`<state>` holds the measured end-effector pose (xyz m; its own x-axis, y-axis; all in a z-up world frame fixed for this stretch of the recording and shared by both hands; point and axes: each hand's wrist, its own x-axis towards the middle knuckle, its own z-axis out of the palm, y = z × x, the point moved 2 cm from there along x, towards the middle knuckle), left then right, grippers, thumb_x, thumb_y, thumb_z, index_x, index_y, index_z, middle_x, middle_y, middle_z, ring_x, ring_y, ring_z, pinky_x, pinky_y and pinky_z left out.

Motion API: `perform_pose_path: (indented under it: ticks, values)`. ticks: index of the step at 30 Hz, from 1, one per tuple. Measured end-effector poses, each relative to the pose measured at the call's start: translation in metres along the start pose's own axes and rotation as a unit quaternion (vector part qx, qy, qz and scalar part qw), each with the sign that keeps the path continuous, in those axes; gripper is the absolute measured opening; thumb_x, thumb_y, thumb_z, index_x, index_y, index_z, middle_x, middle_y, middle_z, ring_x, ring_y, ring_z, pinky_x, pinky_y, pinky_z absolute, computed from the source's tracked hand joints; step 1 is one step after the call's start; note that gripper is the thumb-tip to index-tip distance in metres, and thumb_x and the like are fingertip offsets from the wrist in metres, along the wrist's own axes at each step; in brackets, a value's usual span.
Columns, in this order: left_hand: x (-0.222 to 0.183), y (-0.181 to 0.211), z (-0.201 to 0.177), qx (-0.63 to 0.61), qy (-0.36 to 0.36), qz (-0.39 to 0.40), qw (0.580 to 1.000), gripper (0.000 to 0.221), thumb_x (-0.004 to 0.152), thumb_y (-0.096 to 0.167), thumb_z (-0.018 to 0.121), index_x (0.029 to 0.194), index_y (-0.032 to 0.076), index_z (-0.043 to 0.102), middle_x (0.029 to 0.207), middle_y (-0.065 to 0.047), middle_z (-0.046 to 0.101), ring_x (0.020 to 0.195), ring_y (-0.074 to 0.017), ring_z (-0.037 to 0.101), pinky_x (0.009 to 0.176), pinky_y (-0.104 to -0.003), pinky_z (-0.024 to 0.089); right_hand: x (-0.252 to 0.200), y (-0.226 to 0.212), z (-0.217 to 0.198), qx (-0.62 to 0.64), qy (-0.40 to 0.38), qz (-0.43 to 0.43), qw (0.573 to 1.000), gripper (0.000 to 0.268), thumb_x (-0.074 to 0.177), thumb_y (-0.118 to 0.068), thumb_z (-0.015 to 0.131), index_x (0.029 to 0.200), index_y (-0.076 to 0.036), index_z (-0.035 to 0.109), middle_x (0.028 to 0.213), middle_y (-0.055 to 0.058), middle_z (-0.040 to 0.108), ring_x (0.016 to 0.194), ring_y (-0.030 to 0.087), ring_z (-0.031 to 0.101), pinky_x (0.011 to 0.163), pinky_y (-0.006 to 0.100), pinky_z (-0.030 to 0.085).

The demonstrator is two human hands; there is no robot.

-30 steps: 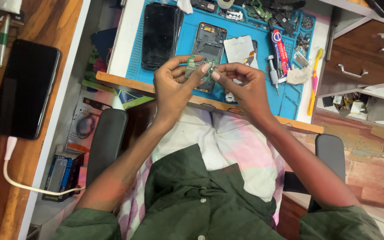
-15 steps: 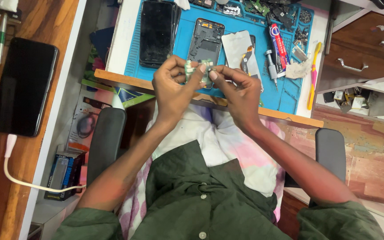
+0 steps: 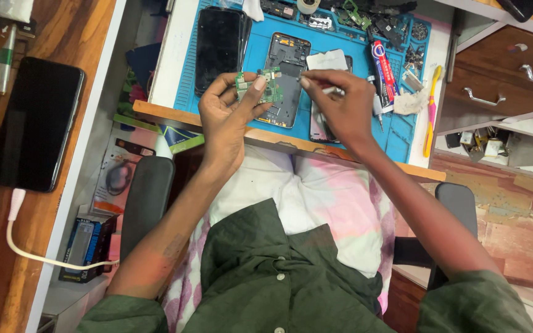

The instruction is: The person removes a smartphone screen assembly and sets it aside. They then pick up a small green circuit board, apply liquid from a bottle, and scrub it with a toothbrush. The person repeats the liquid application and scrubbing, then wipes the board with a cloth.

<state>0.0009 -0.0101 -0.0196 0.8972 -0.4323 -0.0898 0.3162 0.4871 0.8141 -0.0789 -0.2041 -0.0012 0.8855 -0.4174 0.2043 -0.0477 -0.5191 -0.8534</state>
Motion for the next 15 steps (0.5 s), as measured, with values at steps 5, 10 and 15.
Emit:
perform_pose_path:
  ticks: [5,10,15]
  values:
    - [0.001,-0.005,-0.001,0.001,0.006,-0.014,1.000,0.032,0.089,0.017,0.084,0.110,0.000,0.065,0.100,-0.010,0.075,0.086,-0.0131,0.071,0.078,-0.027,0.063,0.005,-0.001,0.019,-0.257,-0.019,-0.266,0.929,0.014,0.092,-0.011,0.082,0.104,-0.005,0.079,0.093,0.011,0.074,0.088,0.029,0.069,0.074,0.039,0.055]
    - [0.003,-0.001,-0.009,0.032,0.021,-0.008,0.999,0.030,0.088,0.016,0.083,0.109,0.001,0.066,0.098,-0.010,0.075,0.083,-0.0113,0.069,0.066,-0.025,0.058,0.001,0.002,0.024,-0.235,-0.052,-0.255,0.937,0.021,0.091,-0.005,0.076,0.111,-0.005,0.078,0.097,0.012,0.073,0.093,0.031,0.068,0.080,0.040,0.055]
    - [0.002,0.009,-0.001,0.074,-0.036,0.091,0.992,0.018,0.094,0.004,0.079,0.106,-0.001,0.066,0.101,-0.011,0.074,0.093,-0.0135,0.073,0.084,-0.029,0.066,0.004,-0.014,0.006,-0.107,-0.031,-0.172,0.979,0.018,0.097,-0.006,0.076,0.115,-0.005,0.077,0.099,0.011,0.075,0.086,0.022,0.070,0.073,0.034,0.055]
